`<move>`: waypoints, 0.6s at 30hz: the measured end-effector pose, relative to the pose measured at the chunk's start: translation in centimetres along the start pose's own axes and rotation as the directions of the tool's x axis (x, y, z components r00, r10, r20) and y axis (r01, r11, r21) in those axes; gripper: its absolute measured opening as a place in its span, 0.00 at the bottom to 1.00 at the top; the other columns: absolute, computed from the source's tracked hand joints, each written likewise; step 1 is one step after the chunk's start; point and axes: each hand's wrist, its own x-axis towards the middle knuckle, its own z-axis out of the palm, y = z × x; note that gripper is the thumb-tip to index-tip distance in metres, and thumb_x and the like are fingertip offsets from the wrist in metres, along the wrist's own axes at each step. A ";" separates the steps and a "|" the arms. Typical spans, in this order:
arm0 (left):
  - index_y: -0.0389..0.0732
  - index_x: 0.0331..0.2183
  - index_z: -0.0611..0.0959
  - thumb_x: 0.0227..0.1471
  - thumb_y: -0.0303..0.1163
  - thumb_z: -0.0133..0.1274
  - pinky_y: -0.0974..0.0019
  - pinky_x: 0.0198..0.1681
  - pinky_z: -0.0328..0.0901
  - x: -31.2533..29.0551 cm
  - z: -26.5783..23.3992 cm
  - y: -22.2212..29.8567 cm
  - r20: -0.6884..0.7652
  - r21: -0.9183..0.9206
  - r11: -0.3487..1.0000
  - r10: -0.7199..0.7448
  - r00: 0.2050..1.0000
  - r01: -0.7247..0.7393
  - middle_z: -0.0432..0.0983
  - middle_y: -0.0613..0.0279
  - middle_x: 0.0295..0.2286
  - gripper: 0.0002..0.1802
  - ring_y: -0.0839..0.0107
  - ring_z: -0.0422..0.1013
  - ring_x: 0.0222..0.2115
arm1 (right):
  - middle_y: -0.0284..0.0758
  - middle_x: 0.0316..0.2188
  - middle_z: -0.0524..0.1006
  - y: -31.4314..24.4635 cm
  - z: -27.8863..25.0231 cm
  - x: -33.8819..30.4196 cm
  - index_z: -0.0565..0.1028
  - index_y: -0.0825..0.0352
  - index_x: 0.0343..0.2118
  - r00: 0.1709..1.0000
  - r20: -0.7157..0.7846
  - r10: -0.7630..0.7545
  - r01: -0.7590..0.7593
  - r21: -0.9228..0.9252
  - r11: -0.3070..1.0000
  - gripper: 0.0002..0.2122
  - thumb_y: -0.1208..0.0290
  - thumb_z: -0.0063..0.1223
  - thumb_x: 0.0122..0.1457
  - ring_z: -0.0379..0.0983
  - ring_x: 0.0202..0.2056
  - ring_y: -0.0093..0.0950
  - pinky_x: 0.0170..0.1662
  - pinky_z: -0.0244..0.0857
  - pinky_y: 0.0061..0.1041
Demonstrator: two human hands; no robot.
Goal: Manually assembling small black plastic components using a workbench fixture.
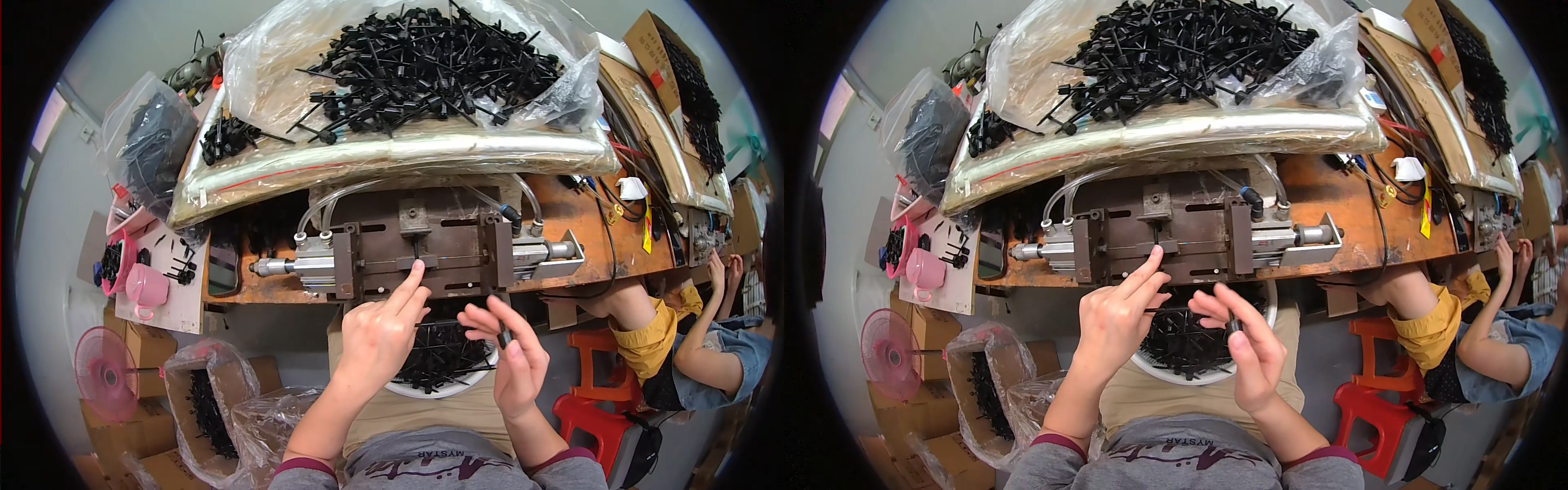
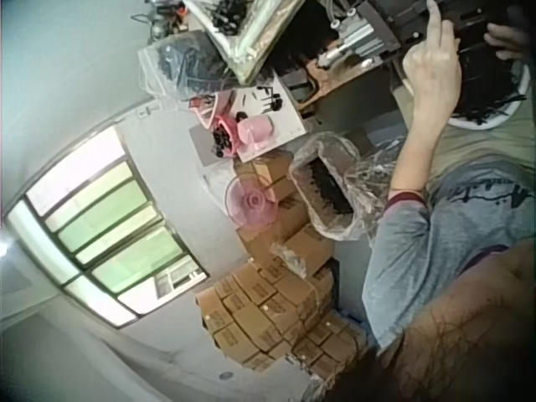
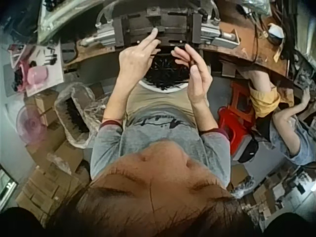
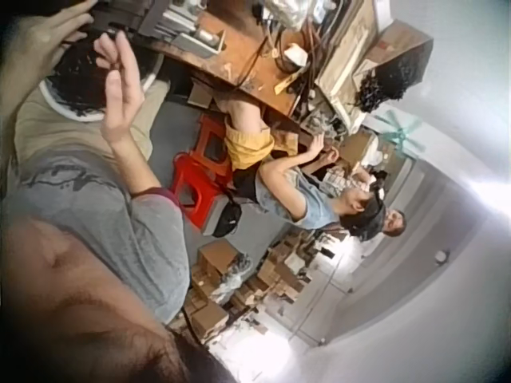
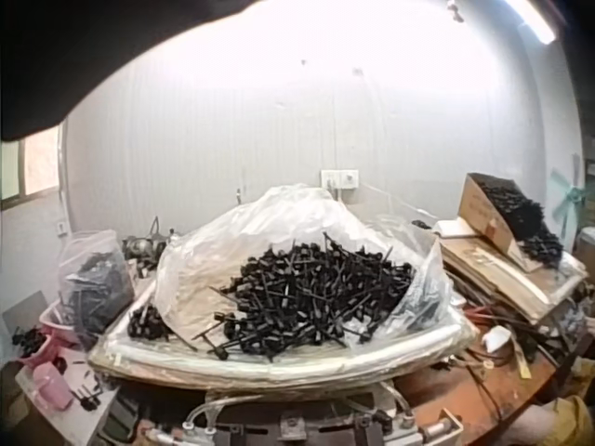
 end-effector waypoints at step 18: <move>0.41 0.31 0.84 0.39 0.28 0.65 0.69 0.22 0.69 0.0 0.1 0.1 0.018 -0.035 0.998 -0.058 0.998 0.058 0.79 0.64 0.46 0.11 0.66 0.76 0.20 | 0.44 0.38 0.81 -0.4 -2.3 0.8 0.77 0.73 0.39 0.885 0.358 -0.298 0.465 -0.702 0.540 0.17 0.79 0.68 0.45 0.81 0.36 0.36 0.37 0.76 0.29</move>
